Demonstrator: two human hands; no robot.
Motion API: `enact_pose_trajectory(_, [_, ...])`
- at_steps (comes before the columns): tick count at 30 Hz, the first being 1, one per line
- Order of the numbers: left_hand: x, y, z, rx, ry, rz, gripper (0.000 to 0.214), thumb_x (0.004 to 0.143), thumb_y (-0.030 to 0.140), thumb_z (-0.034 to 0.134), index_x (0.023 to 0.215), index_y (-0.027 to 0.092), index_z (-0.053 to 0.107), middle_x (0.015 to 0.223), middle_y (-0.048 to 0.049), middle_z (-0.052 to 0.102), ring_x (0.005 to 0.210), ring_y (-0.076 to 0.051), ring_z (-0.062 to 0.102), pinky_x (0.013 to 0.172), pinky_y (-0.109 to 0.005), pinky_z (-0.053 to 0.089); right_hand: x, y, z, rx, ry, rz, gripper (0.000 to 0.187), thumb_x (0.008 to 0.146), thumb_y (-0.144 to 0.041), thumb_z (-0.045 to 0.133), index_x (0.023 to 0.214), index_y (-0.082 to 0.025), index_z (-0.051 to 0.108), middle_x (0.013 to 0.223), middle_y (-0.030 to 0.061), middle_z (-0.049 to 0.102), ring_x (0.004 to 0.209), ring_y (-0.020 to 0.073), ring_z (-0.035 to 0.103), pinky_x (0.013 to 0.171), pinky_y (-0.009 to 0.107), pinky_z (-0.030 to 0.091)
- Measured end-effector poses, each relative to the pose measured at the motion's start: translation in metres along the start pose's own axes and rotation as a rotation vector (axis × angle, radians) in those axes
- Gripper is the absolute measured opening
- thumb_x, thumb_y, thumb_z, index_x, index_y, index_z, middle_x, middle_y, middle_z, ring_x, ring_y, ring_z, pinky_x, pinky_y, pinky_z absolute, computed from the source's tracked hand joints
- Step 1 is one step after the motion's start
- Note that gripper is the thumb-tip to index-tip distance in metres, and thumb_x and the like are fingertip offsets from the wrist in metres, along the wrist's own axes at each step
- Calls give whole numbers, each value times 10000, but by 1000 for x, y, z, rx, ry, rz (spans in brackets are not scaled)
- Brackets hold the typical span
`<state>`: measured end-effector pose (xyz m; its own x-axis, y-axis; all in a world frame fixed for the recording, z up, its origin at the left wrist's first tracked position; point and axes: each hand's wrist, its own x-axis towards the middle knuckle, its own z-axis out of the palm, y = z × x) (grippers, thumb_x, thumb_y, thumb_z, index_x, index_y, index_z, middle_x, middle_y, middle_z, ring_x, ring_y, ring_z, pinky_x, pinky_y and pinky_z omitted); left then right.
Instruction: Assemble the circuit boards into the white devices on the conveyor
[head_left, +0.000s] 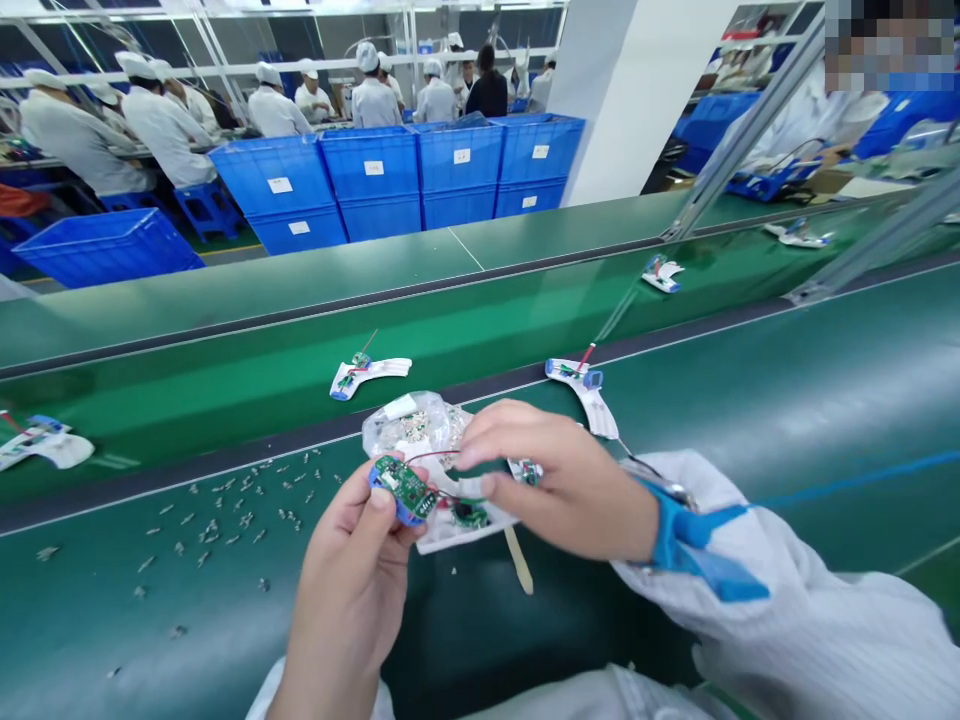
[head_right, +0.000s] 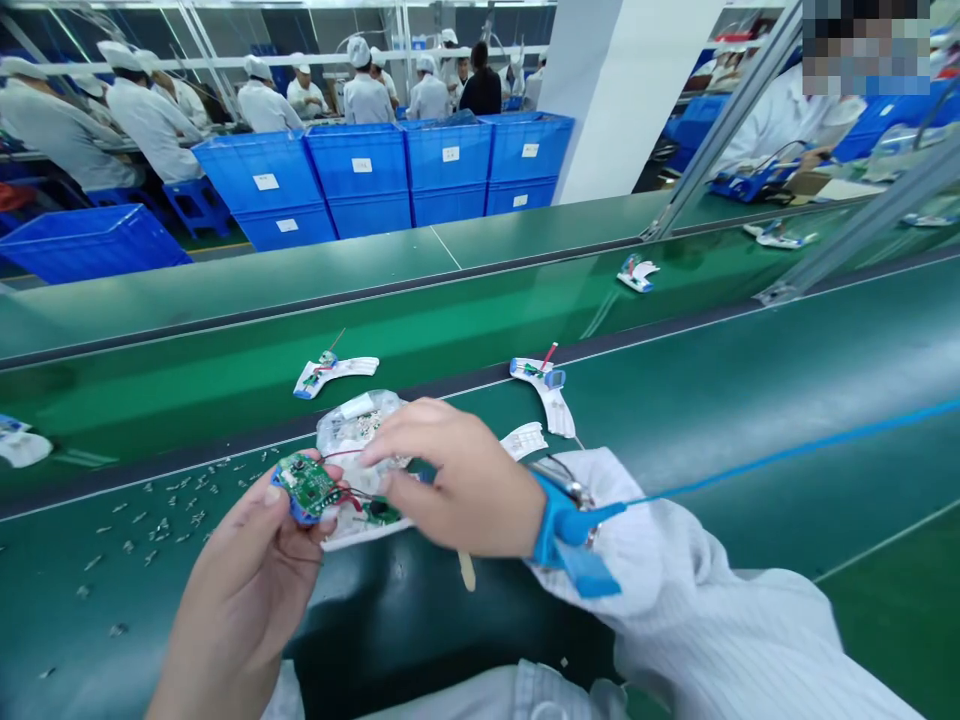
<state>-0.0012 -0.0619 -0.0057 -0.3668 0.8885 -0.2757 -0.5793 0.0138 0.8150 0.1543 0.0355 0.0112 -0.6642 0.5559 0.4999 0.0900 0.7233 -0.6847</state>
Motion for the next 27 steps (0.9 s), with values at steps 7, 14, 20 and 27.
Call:
enact_pose_trajectory(7, [0, -3, 4, -76, 52, 10, 198, 698, 262, 768, 874, 190, 715, 793, -2, 722, 588, -64, 629, 548, -116, 529, -3, -10, 39, -39, 180, -90, 118, 757, -91, 597, 795, -163, 683, 803, 30, 723, 779, 152, 639, 757, 316, 470])
enact_pose_trajectory(14, [-3, -14, 4, 195, 108, 238, 262, 775, 341, 706, 1008, 225, 672, 948, -6, 721, 817, -97, 663, 705, -137, 524, 0, -6, 42, -170, 297, 121, 153, 834, -162, 575, 756, -219, 694, 794, -17, 739, 903, 176, 606, 879, 363, 408])
enact_pose_trajectory(20, [-5, -24, 5, 616, 79, 436, 265, 854, 386, 602, 1098, 283, 610, 1067, 14, 682, 963, -139, 622, 793, -204, 471, 2, -12, 57, -299, 494, 193, 184, 849, -139, 496, 770, -208, 648, 777, -5, 721, 1064, 249, 545, 957, 447, 322])
enact_pose_trajectory(27, [-10, -11, 7, 829, 212, 493, 341, 871, 473, 524, 1151, 289, 589, 1132, 7, 657, 993, -180, 600, 771, -263, 443, 2, -17, 44, -22, 426, 152, 209, 865, -133, 463, 716, -186, 599, 665, 2, 622, 800, 162, 521, 866, 380, 355])
